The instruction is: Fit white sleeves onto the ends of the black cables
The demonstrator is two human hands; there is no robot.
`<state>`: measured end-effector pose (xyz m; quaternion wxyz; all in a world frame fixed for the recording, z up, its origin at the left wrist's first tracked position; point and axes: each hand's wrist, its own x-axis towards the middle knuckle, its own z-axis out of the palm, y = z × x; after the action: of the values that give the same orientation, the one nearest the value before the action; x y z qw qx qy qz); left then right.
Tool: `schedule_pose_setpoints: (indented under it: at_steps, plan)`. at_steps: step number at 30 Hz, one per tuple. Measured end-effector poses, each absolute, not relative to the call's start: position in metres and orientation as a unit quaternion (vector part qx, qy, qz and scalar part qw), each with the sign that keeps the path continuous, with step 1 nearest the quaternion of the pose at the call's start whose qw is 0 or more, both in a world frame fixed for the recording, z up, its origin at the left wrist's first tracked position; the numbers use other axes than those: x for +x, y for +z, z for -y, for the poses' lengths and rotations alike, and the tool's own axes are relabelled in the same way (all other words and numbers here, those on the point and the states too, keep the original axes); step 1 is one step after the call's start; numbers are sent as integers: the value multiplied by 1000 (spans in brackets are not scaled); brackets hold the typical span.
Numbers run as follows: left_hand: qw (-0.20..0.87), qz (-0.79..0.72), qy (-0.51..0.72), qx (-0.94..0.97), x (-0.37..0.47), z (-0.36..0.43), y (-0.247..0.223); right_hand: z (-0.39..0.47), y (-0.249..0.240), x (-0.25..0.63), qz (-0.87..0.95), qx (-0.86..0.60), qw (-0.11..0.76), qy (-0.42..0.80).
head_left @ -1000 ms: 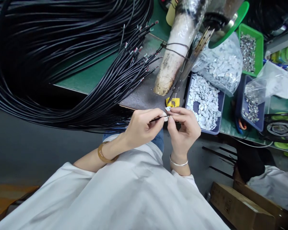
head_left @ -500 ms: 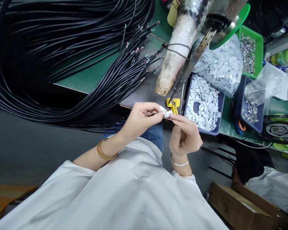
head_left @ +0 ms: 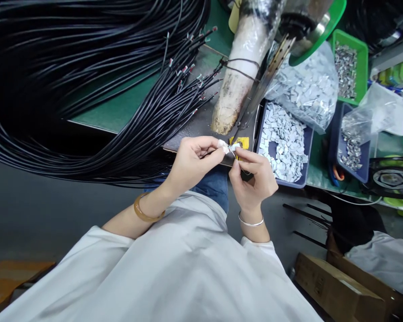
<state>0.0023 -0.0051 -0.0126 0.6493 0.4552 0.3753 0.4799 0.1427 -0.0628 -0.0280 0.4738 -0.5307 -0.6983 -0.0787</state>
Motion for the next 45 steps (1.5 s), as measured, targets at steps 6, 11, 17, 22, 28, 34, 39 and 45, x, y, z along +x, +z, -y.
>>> schedule_pose_setpoints:
  at_steps: [6,11,17,22,28,34,39,45]
  plan:
    - [610,-411,478,481,3,4,-13,58,-34,144,689,-517,508,-16]
    - [610,-414,479,476,3,3,-11,57,-35,146,680,-533,503,33]
    - [595,-427,484,480,4,5,-8,58,-28,144,689,-519,504,31]
    - [587,-434,479,488,3,6,-10,61,-25,142,695,-533,482,10]
    - [599,-435,470,480,2,5,-12,59,-27,143,689,-540,483,2]
    - [579,-443,477,491,3,6,-7,59,-23,142,695,-540,475,5]
    - [561,-450,474,508,1,9,-11,62,-21,141,701,-549,456,-13]
    - [567,-443,470,511,-1,9,-13,64,-22,142,696,-545,467,2]
